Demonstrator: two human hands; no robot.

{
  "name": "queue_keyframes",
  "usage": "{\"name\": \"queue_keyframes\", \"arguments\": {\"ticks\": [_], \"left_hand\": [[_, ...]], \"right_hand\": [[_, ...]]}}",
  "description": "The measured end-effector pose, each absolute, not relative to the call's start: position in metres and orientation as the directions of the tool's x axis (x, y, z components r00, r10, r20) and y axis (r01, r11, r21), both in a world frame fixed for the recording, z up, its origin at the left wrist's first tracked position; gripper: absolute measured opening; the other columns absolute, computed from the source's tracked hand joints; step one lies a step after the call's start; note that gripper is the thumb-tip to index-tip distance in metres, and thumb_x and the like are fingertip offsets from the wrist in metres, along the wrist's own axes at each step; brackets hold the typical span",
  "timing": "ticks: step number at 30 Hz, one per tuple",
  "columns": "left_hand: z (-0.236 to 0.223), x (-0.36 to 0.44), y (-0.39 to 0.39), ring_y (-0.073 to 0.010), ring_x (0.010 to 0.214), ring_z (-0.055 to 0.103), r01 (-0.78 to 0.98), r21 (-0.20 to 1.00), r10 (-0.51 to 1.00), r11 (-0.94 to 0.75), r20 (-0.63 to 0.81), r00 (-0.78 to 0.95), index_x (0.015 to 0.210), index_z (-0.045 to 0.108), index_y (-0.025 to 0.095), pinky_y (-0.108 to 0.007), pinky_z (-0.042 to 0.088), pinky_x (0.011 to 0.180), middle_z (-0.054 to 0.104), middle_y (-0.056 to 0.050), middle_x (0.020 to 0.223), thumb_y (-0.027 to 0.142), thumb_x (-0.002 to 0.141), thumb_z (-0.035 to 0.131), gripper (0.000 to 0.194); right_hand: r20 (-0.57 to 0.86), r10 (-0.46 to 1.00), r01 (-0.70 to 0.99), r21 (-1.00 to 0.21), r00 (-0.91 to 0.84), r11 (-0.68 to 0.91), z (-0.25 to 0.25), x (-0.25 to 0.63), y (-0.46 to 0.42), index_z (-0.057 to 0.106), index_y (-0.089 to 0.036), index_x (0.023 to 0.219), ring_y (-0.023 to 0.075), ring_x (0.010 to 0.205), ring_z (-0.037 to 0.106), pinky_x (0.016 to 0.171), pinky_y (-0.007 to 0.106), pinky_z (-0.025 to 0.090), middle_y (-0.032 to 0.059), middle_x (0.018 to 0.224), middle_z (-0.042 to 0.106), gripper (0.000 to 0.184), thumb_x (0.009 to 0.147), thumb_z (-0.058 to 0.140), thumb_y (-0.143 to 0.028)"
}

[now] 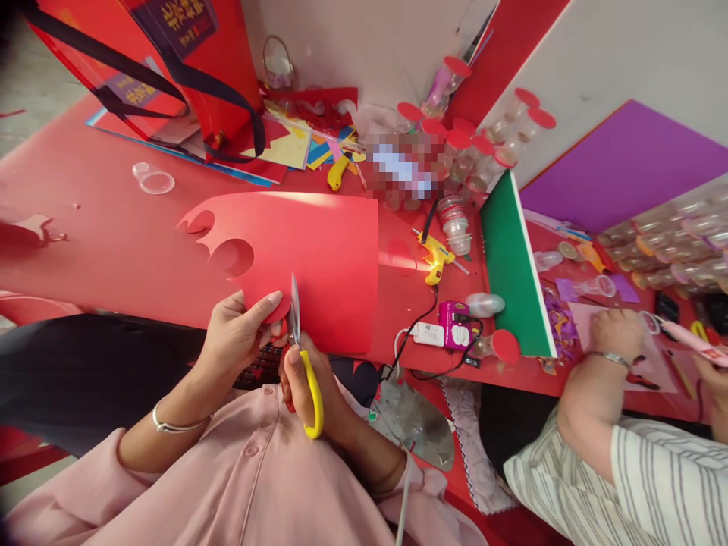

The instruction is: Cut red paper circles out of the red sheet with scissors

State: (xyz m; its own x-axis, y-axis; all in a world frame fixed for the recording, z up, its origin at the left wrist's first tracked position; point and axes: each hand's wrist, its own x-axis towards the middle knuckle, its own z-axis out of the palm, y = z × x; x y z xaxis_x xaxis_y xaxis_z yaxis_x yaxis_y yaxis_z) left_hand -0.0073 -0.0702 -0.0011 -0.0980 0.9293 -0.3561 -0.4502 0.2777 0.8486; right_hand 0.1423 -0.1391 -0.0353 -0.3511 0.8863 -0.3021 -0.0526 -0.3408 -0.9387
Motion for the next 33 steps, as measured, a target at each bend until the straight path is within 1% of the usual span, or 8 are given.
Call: {"name": "queue_keyframes", "arguments": {"ticks": [4,8,12,16,21,27,31,33], "left_hand": [[-0.003,-0.009,-0.070,-0.0129,0.037,0.053,-0.421,0.864,0.930,0.275,-0.350,-0.111,0.066,0.062,0.021,-0.027,0.047,0.041,0.063,-0.001,0.049,0.052,0.082,0.098,0.050],[-0.004,-0.010,-0.070,-0.0140,0.038,0.056,-0.411,0.868,0.928,0.280,-0.354,-0.115,0.067,0.062,0.021,-0.026,0.046,0.041,0.064,-0.001,0.050,0.051,0.081,0.099,0.049],[-0.002,-0.010,-0.070,-0.0138,0.037,0.054,-0.428,0.863,0.931,0.269,-0.346,-0.114,0.067,0.062,0.021,-0.027,0.046,0.040,0.063,0.000,0.049,0.049,0.081,0.099,0.048],[-0.002,-0.011,-0.070,-0.0130,0.036,0.052,-0.417,0.867,0.932,0.273,-0.345,-0.107,0.067,0.061,0.022,-0.027,0.047,0.039,0.062,0.001,0.048,0.050,0.082,0.098,0.048],[-0.003,-0.013,-0.069,-0.0113,0.035,0.051,-0.398,0.875,0.930,0.275,-0.346,-0.120,0.065,0.063,0.021,-0.024,0.041,0.037,0.063,-0.001,0.048,0.049,0.080,0.099,0.048],[0.000,-0.015,-0.068,-0.0102,0.034,0.049,-0.382,0.888,0.935,0.256,-0.327,-0.134,0.061,0.061,0.020,-0.022,0.037,0.036,0.062,-0.001,0.047,0.049,0.076,0.101,0.052],[0.001,-0.017,-0.068,-0.0094,0.035,0.049,-0.372,0.893,0.938,0.252,-0.320,-0.133,0.059,0.063,0.019,-0.021,0.035,0.036,0.062,-0.002,0.046,0.048,0.076,0.102,0.051],[0.000,-0.017,-0.067,-0.0094,0.036,0.049,-0.372,0.894,0.940,0.250,-0.316,-0.128,0.060,0.064,0.019,-0.021,0.037,0.037,0.063,-0.002,0.047,0.046,0.076,0.101,0.049]], "right_hand": [[-0.281,0.890,-0.058,-0.945,-0.359,-0.322,-0.035,0.142,-0.139,0.063,-0.025,0.116,0.0172,0.047,0.048,0.047,0.033,0.039,-0.0049,0.065,0.051,0.069,0.113,0.040,-0.089],[-0.298,0.890,-0.048,-0.941,-0.346,-0.334,-0.034,0.142,-0.139,0.063,-0.025,0.113,0.0166,0.047,0.047,0.048,0.032,0.040,-0.0048,0.065,0.050,0.070,0.111,0.041,-0.092],[-0.317,0.884,-0.054,-0.933,-0.343,-0.356,-0.032,0.141,-0.138,0.063,-0.024,0.116,0.0152,0.048,0.045,0.048,0.031,0.040,-0.0056,0.066,0.047,0.073,0.110,0.042,-0.093],[-0.316,0.882,-0.062,-0.931,-0.351,-0.358,-0.034,0.142,-0.139,0.063,-0.024,0.117,0.0148,0.047,0.043,0.047,0.030,0.038,-0.0060,0.065,0.046,0.071,0.110,0.044,-0.092],[-0.335,0.873,-0.078,-0.920,-0.354,-0.384,-0.041,0.144,-0.141,0.064,-0.025,0.117,0.0147,0.045,0.040,0.045,0.029,0.035,-0.0068,0.064,0.044,0.071,0.110,0.044,-0.092],[-0.339,0.864,-0.096,-0.912,-0.372,-0.399,-0.040,0.144,-0.140,0.064,-0.025,0.119,0.0135,0.045,0.041,0.044,0.027,0.037,-0.0069,0.064,0.046,0.070,0.109,0.046,-0.092],[-0.343,0.865,-0.089,-0.912,-0.366,-0.399,-0.037,0.144,-0.139,0.064,-0.026,0.119,0.0137,0.046,0.041,0.043,0.027,0.036,-0.0064,0.066,0.047,0.072,0.107,0.048,-0.095],[-0.340,0.866,-0.083,-0.915,-0.367,-0.394,-0.035,0.146,-0.138,0.064,-0.026,0.119,0.0136,0.045,0.041,0.044,0.027,0.036,-0.0068,0.066,0.047,0.072,0.107,0.047,-0.095]]}}
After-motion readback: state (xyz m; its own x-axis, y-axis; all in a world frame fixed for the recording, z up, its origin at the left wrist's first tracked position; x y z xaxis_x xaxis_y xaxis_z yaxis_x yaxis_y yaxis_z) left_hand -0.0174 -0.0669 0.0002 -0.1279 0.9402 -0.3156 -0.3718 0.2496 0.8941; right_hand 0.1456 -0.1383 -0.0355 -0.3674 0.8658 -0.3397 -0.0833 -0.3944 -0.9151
